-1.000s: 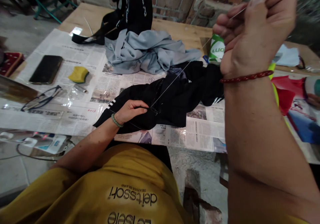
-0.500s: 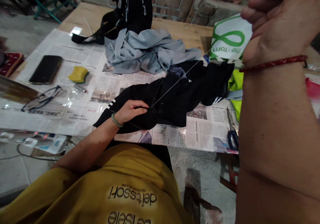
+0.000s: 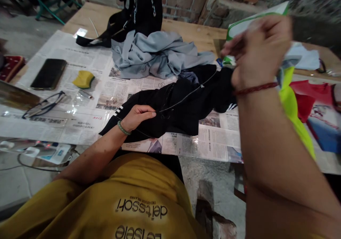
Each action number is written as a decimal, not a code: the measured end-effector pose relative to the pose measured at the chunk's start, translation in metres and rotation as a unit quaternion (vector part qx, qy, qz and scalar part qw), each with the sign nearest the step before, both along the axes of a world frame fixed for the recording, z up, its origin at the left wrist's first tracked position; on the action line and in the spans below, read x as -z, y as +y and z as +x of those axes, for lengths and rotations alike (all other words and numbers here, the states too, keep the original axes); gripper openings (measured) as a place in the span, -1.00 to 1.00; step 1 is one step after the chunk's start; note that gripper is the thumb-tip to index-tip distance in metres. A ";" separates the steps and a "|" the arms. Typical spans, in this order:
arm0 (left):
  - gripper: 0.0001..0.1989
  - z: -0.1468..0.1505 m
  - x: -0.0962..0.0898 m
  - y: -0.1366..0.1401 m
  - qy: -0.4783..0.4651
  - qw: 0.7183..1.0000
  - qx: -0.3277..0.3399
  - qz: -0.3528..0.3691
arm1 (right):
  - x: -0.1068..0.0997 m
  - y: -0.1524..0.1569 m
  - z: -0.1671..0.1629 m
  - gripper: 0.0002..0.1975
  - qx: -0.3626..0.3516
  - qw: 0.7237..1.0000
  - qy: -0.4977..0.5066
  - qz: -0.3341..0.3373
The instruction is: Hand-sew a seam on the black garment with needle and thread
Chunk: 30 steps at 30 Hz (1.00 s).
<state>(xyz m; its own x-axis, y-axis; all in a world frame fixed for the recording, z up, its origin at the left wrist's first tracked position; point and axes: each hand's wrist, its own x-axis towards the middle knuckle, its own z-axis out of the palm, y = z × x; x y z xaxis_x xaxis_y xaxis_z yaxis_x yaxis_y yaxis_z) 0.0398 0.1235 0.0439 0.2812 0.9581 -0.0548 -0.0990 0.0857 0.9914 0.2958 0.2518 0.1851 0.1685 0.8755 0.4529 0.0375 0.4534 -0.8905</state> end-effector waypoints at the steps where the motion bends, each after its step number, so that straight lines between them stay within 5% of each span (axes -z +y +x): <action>1: -0.79 0.000 0.000 0.000 -0.002 1.000 -0.005 0.001 | 0.015 -0.014 -0.012 -0.71 0.000 0.999 -0.033 0.006; 4: -0.78 0.001 -0.001 0.000 -0.017 1.000 -0.021 -0.002 | 0.061 -0.059 -0.041 -0.77 -0.073 0.984 -0.157 -0.033; 7: -0.78 0.001 -0.001 0.001 -0.034 0.999 -0.041 -0.008 | 0.095 -0.097 -0.054 -0.83 -0.118 0.944 -0.307 0.024; 12: -0.79 0.002 -0.002 0.002 -0.045 0.997 -0.058 -0.014 | 0.113 -0.119 -0.056 -0.78 -0.174 0.901 -0.387 0.090; 16: -0.80 0.002 -0.002 0.001 -0.064 0.996 -0.055 -0.039 | 0.118 -0.111 -0.050 -0.95 -0.156 0.929 -0.333 0.036; 22: -0.82 0.003 -0.003 0.001 -0.070 0.994 -0.061 -0.062 | 0.143 -0.103 -0.042 -0.85 -0.152 0.970 -0.176 -0.068; 26: -0.83 0.005 -0.004 0.001 -0.066 0.993 -0.061 -0.071 | 0.155 -0.109 -0.043 -0.85 -0.137 0.980 -0.133 -0.052; 30: -0.84 0.005 -0.004 0.001 -0.070 0.993 -0.064 -0.076 | 0.150 -0.118 -0.047 -0.86 -0.122 0.971 -0.203 0.019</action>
